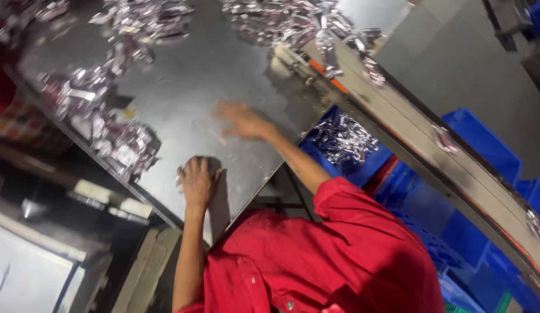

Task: The person repeatedly picks up small foil-wrapped items from a metal table and places them into a blue bin. The action is continuous and repetitive throughout the clip.

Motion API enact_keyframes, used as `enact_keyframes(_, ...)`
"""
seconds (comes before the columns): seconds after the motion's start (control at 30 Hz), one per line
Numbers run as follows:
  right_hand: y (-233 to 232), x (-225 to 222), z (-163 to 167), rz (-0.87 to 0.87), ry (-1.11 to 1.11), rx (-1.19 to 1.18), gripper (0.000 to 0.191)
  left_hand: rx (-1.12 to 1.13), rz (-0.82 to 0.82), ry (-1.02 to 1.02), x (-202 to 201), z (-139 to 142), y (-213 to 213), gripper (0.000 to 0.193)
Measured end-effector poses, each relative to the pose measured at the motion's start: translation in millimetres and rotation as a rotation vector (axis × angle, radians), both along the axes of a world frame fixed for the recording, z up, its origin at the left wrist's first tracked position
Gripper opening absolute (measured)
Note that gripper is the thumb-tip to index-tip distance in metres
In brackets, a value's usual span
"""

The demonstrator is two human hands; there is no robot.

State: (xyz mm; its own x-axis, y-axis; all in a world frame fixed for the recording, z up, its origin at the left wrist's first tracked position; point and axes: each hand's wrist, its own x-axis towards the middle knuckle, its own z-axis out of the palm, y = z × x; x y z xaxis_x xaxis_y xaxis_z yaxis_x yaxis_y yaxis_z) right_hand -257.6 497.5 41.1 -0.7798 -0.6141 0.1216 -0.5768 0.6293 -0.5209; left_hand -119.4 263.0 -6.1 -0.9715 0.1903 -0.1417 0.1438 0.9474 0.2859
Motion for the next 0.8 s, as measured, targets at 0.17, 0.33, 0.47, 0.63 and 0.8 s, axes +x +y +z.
enact_keyframes(0.17, 144.8, -101.4, 53.4, -0.933, 0.341, 0.087, 0.075, 0.080, -0.014, 0.301, 14.1, 22.1, -14.5, 0.095)
enact_keyframes(0.33, 209.0, -147.4, 81.2, -1.257, 0.126, 0.275, 0.099, 0.153, 0.036, 0.215, 22.0, 29.4, -31.4, 0.090)
enact_keyframes(0.47, 162.0, -195.0, 93.7, -1.053, -0.094, 0.069, 0.110, 0.104, 0.118, 0.145, 17.3, 22.8, -29.9, 0.087)
enact_keyframes(0.63, 81.7, -235.3, 101.1, -0.763, -0.282, -0.102, 0.112, 0.242, 0.303, 0.180, 33.9, 30.4, -37.9, 0.093)
enact_keyframes(0.8, -41.3, -212.4, 56.3, -0.637, -0.087, 0.251, 0.087, 0.300, 0.460, 0.299, 73.3, 53.5, -70.1, 0.093)
